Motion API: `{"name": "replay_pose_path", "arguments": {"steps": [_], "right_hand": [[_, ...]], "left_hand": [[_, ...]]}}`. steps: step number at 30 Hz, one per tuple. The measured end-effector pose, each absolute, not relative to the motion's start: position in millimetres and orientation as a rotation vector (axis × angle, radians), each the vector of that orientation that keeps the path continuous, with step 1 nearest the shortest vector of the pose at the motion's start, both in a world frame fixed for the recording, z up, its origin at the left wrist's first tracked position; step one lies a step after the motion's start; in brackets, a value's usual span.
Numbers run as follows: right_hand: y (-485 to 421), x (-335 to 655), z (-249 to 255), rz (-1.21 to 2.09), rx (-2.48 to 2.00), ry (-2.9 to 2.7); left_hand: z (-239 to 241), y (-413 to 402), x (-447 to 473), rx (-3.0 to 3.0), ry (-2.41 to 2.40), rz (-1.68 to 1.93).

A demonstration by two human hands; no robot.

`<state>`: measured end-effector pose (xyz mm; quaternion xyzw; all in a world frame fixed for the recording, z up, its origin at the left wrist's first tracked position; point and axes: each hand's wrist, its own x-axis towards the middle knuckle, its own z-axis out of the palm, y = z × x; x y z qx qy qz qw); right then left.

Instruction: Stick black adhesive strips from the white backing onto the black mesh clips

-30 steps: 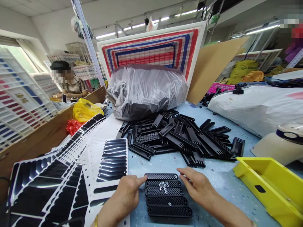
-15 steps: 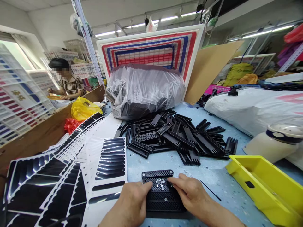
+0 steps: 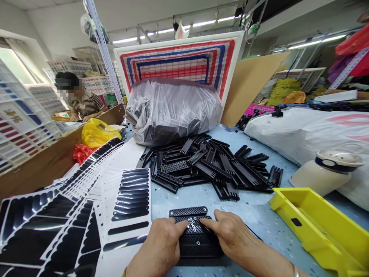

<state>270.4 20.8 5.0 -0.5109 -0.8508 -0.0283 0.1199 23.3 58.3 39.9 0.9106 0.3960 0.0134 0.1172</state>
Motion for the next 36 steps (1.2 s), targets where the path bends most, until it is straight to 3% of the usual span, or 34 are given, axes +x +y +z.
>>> {"name": "replay_pose_path", "arguments": {"steps": [15, 21, 24, 36], "right_hand": [[16, 291, 8, -0.153, -1.517, -2.479], [13, 296, 5, 0.175, -1.5, -2.163], [13, 295, 2, 0.15, -1.468, -2.166], [8, 289, -19, -0.107, -1.448, -2.345]], "left_hand": [[39, 58, 19, 2.661, 1.122, 0.11], [25, 61, 10, 2.609, 1.063, 0.436], [21, 64, 5, 2.591, 1.056, 0.594], [33, 63, 12, 2.775, 1.082, 0.139]]}}
